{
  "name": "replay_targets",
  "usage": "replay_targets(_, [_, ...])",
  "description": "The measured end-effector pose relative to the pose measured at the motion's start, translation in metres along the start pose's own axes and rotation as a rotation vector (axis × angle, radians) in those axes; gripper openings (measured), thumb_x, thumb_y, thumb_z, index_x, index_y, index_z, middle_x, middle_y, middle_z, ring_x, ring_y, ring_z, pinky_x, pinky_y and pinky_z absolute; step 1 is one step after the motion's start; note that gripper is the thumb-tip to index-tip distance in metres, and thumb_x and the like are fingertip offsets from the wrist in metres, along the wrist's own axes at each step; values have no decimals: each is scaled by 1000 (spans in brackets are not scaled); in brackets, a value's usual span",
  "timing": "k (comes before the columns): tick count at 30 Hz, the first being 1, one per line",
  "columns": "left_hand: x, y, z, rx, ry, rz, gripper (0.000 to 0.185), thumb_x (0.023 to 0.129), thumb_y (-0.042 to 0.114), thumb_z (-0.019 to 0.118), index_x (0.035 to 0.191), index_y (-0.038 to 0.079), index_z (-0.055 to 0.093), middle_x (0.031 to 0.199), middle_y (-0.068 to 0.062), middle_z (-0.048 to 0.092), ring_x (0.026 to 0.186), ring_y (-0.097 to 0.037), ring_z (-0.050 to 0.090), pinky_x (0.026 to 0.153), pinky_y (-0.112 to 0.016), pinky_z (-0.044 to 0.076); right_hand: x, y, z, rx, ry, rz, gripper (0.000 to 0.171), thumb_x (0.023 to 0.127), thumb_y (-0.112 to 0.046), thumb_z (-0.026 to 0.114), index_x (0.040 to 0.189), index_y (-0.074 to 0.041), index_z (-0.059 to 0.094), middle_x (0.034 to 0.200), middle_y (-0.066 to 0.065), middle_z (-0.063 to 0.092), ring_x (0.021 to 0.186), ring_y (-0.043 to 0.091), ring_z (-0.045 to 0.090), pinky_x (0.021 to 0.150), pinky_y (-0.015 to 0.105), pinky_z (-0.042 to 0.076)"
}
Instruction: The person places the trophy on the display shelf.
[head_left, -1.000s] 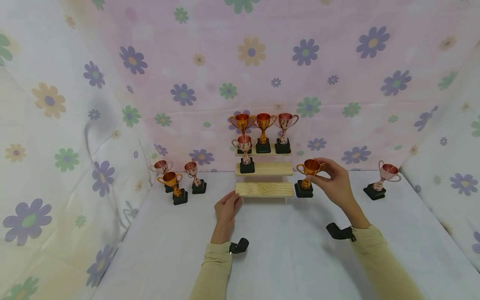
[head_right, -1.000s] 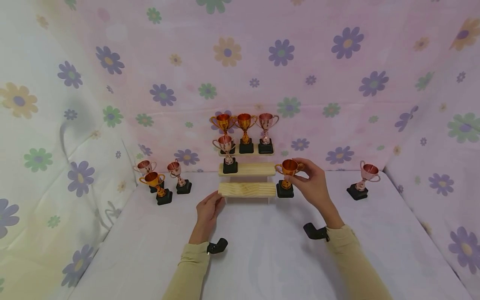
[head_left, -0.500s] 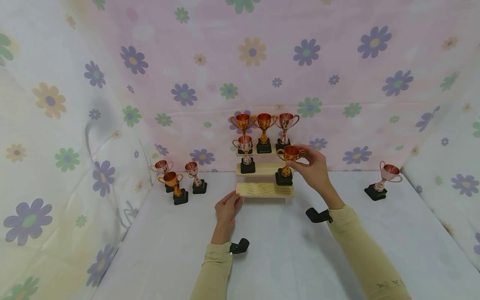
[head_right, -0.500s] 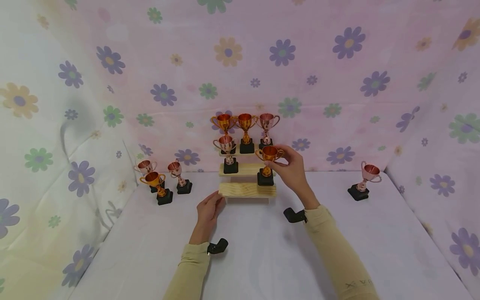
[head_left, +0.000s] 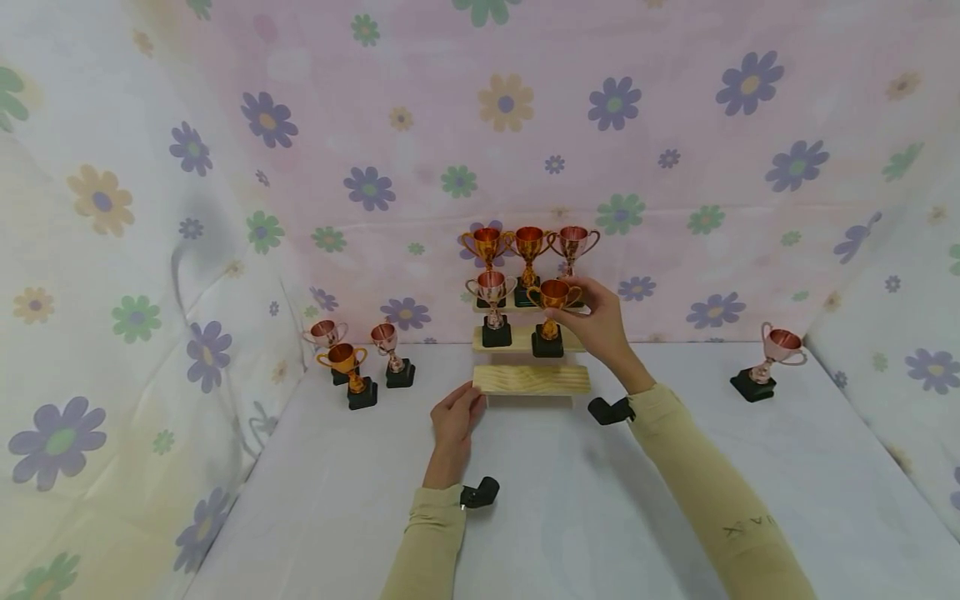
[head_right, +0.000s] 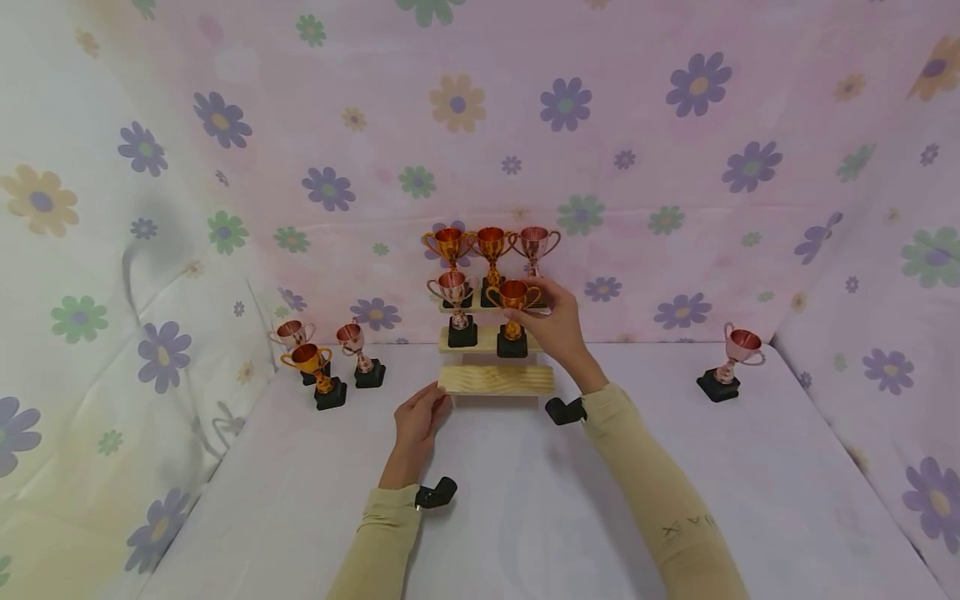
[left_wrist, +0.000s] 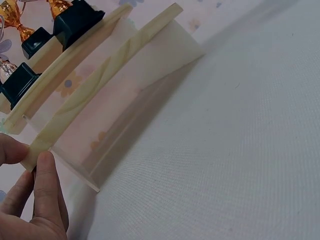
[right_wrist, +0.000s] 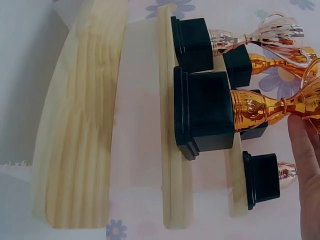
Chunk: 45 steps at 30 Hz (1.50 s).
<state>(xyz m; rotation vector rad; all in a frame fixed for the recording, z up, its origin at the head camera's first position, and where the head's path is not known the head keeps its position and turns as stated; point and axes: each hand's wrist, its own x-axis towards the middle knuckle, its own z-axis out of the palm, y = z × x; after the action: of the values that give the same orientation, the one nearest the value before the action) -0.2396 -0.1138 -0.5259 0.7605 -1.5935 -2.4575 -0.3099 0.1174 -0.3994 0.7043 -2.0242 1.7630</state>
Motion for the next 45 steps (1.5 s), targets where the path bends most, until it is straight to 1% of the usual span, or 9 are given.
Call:
replay_targets(7, [0,0,1,-6,8,0,33,94,3,68,126,-6,66,121,-20,66,92,-15,69,88,-25,61,7,-21,10,-36,-23,30,48,83,8,79,127,14,61,120,32,63,95,25,64,79,22,57])
replay_targets(18, [0,0,1,-17,6,-10,33,95,4,68,127,-5,66,121,-20,65,94,-17,69,91,-27,60,12,-21,19,18,-53,97,51,84,8,77,131,15,57,126,34,59,111,47,61,76,11,56])
replay_targets(23, [0,0,2,-13,6,-21,33,95,4,68,127,-4,66,123,-20,65,96,-17,69,92,-27,59,12,-23,19,21,-52,127,52,85,7,77,132,15,56,126,34,59,112,49,60,75,10,55])
replay_targets(25, [1,0,2,-10,7,-17,33,95,4,68,126,-5,66,123,-20,65,95,-16,69,91,-27,60,13,-17,20,14,-48,134,54,85,7,77,133,13,55,125,33,59,112,47,61,75,10,56])
replay_targets(29, [0,1,1,-7,7,-16,32,95,4,68,126,-4,66,122,-19,65,96,-16,69,90,-27,60,12,-11,19,-5,-58,124,56,84,8,78,135,11,55,121,31,61,110,46,62,80,15,58])
replay_targets(31, [0,1,1,-10,5,-13,32,94,4,68,126,-5,67,121,-19,65,95,-16,69,90,-27,60,8,-13,17,-10,-63,106,56,84,9,77,135,12,55,119,33,61,109,50,61,84,19,60])
replay_targets(36, [0,1,1,-21,-3,-2,32,94,3,69,125,-6,66,120,-19,65,94,-16,68,91,-28,60,-6,1,-1,18,-40,63,55,84,10,76,134,15,53,124,36,59,112,57,57,90,24,59])
replay_targets(40, [0,0,1,-33,-11,5,33,94,3,69,125,-7,66,119,-18,65,92,-15,68,90,-27,60,-20,21,-32,-24,25,52,54,85,9,76,135,8,56,127,31,60,113,44,61,93,23,58])
replay_targets(45, [1,0,1,-40,-2,-6,33,94,2,69,125,-7,66,117,-18,66,91,-15,68,88,-25,60,-39,24,-81,-104,137,56,54,84,11,76,135,5,58,120,0,66,110,20,65,95,20,56])
